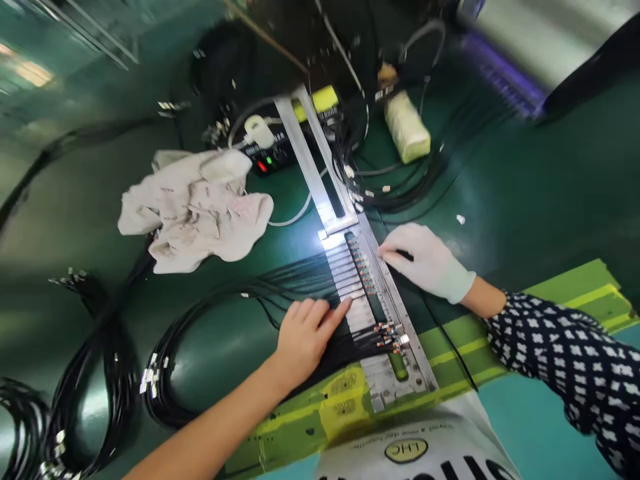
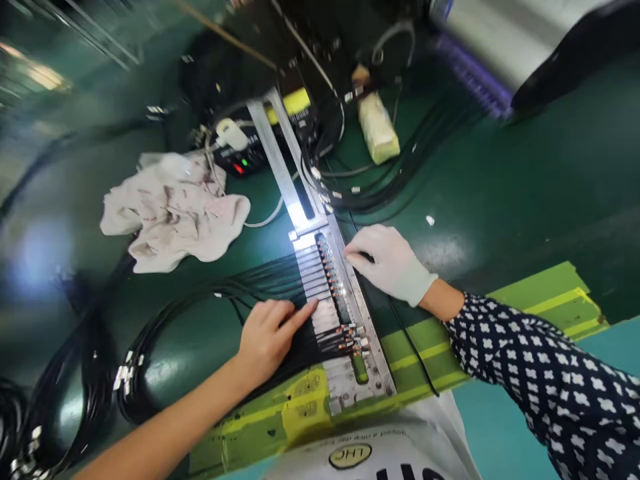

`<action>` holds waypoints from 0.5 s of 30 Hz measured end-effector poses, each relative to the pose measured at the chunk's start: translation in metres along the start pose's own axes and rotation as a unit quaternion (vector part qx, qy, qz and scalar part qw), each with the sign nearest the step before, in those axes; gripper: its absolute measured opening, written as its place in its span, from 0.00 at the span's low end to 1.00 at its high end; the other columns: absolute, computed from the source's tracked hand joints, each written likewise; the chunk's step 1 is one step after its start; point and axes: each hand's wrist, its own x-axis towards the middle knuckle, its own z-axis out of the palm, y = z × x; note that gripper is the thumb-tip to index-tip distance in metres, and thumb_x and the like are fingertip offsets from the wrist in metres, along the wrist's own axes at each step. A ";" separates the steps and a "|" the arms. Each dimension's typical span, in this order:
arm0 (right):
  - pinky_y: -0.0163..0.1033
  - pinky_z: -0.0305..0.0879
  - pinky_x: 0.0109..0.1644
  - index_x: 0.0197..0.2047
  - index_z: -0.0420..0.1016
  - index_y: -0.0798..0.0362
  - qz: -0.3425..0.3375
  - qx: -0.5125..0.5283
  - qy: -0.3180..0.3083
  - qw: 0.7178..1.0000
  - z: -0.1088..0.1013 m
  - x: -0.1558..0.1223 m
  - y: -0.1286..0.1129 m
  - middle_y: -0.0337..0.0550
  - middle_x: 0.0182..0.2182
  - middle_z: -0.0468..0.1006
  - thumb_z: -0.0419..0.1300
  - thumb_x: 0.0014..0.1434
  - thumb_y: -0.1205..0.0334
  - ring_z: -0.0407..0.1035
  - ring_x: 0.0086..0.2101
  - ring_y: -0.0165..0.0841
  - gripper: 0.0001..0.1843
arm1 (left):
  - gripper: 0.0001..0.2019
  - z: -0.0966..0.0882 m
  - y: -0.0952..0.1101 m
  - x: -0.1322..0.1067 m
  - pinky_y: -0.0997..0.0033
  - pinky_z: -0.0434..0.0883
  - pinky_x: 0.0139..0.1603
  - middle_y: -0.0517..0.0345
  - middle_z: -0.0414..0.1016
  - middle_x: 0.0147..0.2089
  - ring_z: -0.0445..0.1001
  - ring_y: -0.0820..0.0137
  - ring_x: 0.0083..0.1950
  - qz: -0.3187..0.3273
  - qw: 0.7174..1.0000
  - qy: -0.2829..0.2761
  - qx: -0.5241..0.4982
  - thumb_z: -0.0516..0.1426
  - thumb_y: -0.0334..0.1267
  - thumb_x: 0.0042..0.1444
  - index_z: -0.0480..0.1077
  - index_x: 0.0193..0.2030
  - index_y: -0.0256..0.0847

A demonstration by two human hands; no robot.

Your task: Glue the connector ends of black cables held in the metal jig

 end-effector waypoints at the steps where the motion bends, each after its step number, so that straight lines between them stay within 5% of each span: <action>1: 0.46 0.61 0.55 0.41 0.80 0.50 0.009 0.001 -0.001 1.000 0.001 0.000 -0.001 0.42 0.41 0.81 0.58 0.68 0.59 0.71 0.46 0.37 0.10 | 0.22 0.001 0.002 -0.001 0.66 0.60 0.37 0.54 0.69 0.37 0.64 0.67 0.37 0.002 1.000 -0.010 -0.001 0.49 0.30 0.68 0.65 0.67 0.41; 5: 0.44 0.64 0.52 0.48 0.78 0.49 -0.015 -0.048 0.039 0.998 0.002 -0.003 -0.009 0.42 0.41 0.81 0.60 0.67 0.60 0.72 0.44 0.37 0.09 | 0.22 -0.005 0.008 0.003 0.67 0.63 0.37 0.55 0.72 0.38 0.67 0.68 0.38 -0.025 0.999 -0.020 -0.014 0.47 0.29 0.69 0.66 0.66 0.44; 8: 0.45 0.66 0.48 0.55 0.75 0.49 -0.042 -0.091 0.065 0.993 0.004 -0.012 -0.018 0.44 0.39 0.80 0.64 0.63 0.57 0.72 0.41 0.39 0.18 | 0.20 -0.014 0.019 -0.005 0.67 0.67 0.40 0.54 0.75 0.42 0.71 0.68 0.40 -0.071 0.997 0.008 -0.008 0.48 0.32 0.69 0.66 0.66 0.43; 13: 0.48 0.64 0.38 0.58 0.76 0.46 -0.049 -0.154 0.060 0.985 0.023 -0.036 -0.027 0.44 0.29 0.78 0.61 0.65 0.50 0.71 0.32 0.43 0.21 | 0.28 0.006 0.043 -0.069 0.62 0.72 0.47 0.46 0.78 0.50 0.75 0.60 0.48 -0.097 0.991 0.082 0.051 0.53 0.59 0.65 0.71 0.58 0.37; 15: 0.48 0.65 0.37 0.60 0.75 0.43 -0.028 -0.172 0.039 0.984 0.033 -0.041 -0.027 0.44 0.29 0.80 0.54 0.69 0.52 0.73 0.30 0.42 0.20 | 0.24 0.022 0.048 -0.092 0.64 0.72 0.42 0.50 0.78 0.47 0.76 0.61 0.44 -0.126 0.986 0.073 0.081 0.55 0.58 0.63 0.72 0.55 0.41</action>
